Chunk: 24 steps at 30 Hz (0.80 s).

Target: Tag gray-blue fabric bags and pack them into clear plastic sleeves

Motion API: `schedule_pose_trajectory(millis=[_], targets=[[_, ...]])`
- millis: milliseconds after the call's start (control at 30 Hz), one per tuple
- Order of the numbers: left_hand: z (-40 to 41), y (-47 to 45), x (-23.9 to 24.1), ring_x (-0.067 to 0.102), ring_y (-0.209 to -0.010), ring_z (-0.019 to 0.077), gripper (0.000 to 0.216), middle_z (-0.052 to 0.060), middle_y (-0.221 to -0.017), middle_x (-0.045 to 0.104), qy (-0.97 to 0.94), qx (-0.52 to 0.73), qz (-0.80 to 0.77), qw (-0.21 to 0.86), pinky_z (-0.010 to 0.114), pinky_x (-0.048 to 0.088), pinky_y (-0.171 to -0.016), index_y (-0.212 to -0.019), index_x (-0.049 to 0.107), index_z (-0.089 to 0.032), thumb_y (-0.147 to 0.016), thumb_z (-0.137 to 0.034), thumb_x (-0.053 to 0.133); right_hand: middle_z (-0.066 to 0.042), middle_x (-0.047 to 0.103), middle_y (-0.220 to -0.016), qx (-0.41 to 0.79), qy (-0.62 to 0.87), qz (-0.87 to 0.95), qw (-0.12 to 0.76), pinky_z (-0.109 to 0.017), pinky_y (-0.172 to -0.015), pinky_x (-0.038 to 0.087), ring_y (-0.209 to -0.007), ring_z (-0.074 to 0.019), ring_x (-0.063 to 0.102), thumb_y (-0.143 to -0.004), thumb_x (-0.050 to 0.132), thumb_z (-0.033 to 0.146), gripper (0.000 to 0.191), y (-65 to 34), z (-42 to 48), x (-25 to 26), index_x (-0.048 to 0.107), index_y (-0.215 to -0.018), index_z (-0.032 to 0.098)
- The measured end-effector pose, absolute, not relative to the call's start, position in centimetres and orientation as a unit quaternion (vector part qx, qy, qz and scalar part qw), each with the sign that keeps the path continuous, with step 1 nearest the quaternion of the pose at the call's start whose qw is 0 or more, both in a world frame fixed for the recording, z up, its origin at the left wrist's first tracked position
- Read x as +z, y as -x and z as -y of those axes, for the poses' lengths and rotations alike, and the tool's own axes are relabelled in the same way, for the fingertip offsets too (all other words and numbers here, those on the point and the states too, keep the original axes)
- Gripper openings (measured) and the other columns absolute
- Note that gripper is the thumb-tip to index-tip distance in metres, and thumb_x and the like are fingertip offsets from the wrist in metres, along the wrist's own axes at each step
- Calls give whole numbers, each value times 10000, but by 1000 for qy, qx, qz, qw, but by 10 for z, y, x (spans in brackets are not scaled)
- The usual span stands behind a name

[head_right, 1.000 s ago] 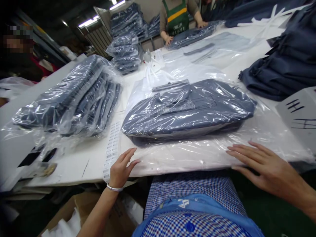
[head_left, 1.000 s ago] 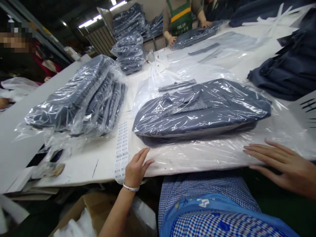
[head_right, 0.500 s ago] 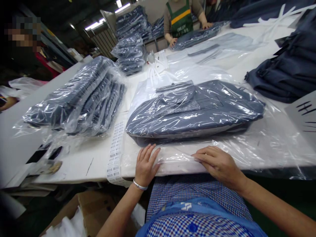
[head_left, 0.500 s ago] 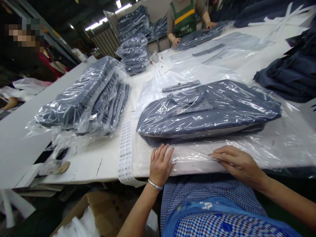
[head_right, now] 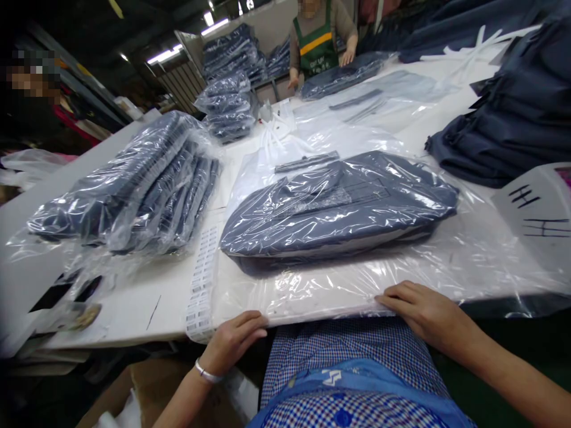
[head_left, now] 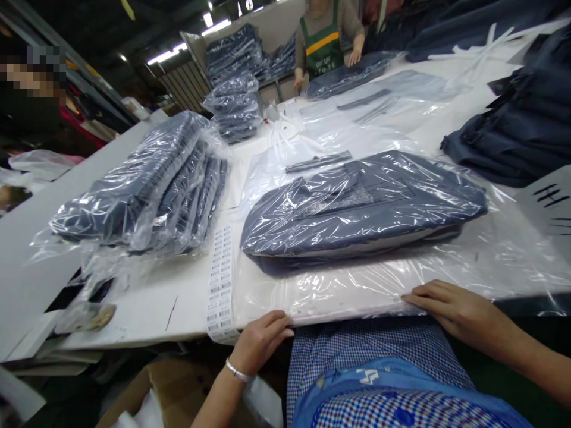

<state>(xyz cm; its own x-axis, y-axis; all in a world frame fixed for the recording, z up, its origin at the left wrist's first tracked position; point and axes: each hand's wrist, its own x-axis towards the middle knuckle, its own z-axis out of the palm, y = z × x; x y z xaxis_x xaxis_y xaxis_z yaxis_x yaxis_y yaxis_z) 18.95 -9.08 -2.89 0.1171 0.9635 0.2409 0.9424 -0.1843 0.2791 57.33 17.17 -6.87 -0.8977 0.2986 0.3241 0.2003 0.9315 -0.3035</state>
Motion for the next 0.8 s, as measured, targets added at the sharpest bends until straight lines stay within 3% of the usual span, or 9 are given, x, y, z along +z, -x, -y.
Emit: schedule_pose_trajectory(millis=[100,167,267,333,567,800], targets=[[68,-190,0,702,-862,130,265,31,-972,741,-732,202,-650,-30,217,575,-762,-1176,633,-222,-922,-255,564,-50,700,-1081,121,106,966,204,-413,-894,531,-963,-215,646,-925,514,170,381,-547,-154,-49,617,-1275,280],[40,-191,18,661,-1079,199,411,72,-1168,705,-724,188,-651,-129,332,545,-937,-1302,564,-241,-896,-293,606,-66,683,-1143,129,86,964,217,-465,-985,475,-1031,-226,624,-928,540,192,408,-517,-137,-41,568,-1329,256],[-7,-193,28,354,-1412,337,757,128,-1529,396,-738,88,-643,-187,602,307,-1141,-1461,378,-290,-792,-392,717,-96,678,-1100,147,59,959,235,-435,-909,494,-987,-227,606,-924,555,196,357,-471,-115,-47,593,-1279,196],[-29,-191,22,225,-1461,363,895,123,-1589,264,-743,38,-644,-179,659,229,-1148,-1488,312,-329,-726,-375,778,-85,680,-983,152,45,957,244,-373,-787,497,-869,-208,592,-925,538,175,256,-451,-106,-58,651,-1155,183],[-42,-163,-9,279,-1452,308,792,81,-1576,306,-741,24,-642,-195,573,248,-1165,-1504,267,-338,-832,-279,682,-56,629,-843,192,33,944,265,-306,-686,408,-759,-171,533,-929,426,89,275,-451,-99,-81,669,-1010,189],[-59,-145,-8,541,-1251,266,654,88,-1414,553,-722,71,-655,-212,419,386,-1054,-1494,331,-273,-896,-290,595,-62,623,-820,220,24,927,302,-308,-676,417,-753,-166,524,-940,356,65,334,-453,-99,-78,669,-985,173]])
